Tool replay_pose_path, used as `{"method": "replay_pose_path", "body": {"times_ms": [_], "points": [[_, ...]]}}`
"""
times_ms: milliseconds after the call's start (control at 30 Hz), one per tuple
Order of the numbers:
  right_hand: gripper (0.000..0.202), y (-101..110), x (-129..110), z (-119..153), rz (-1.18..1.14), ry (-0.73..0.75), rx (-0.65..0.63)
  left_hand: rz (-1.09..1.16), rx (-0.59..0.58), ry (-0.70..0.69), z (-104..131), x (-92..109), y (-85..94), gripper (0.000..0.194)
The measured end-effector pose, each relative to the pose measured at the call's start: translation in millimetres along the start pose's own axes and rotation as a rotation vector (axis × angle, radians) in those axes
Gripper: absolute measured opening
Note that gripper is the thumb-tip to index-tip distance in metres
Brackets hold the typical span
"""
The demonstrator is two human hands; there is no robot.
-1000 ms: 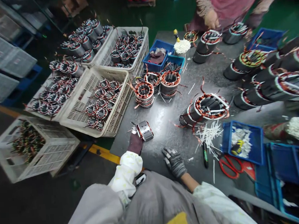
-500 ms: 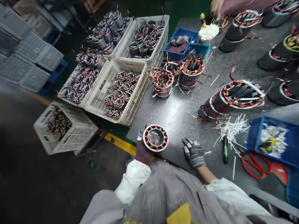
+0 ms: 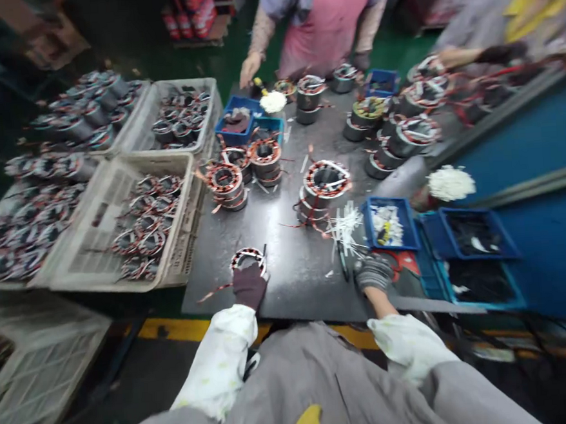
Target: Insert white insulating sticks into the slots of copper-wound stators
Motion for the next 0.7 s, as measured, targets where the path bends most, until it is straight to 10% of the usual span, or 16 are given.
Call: {"method": "replay_pose_path", "body": {"times_ms": [233,367,533,700], "points": [[0.045,15.3,-29.5,-10.5,-0.066,-0.004,0.042,-0.131,0.062,-0.052,-4.2,-0.6,0.4,0.055],[0.046,12.9,-58.5,-14.0,-0.069,0.086,-0.051,-0.125,0.296,-0.092,16.5,1.4,21.7,0.059],[0.038,20.5,-53.3,0.3,-0.247,0.102,-0.104,-0.050,0.541,-0.453,49.9,36.5,57.0,0.044],[0.025,44.1,-93.0,59.4,-0.846,0.637,-0.544,-0.064,0.410,-0.778,67.9,75.4,65.1,0.041]]}}
Point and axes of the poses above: each hand's wrist, its own z-axis away from the middle knuckle, its own y-axis out of the back of the hand, x = y × z, the point moved 4 cm from there along -z, towards the middle knuckle, and after that the axes turned 1 degree about -x, right-handed, at the moved point
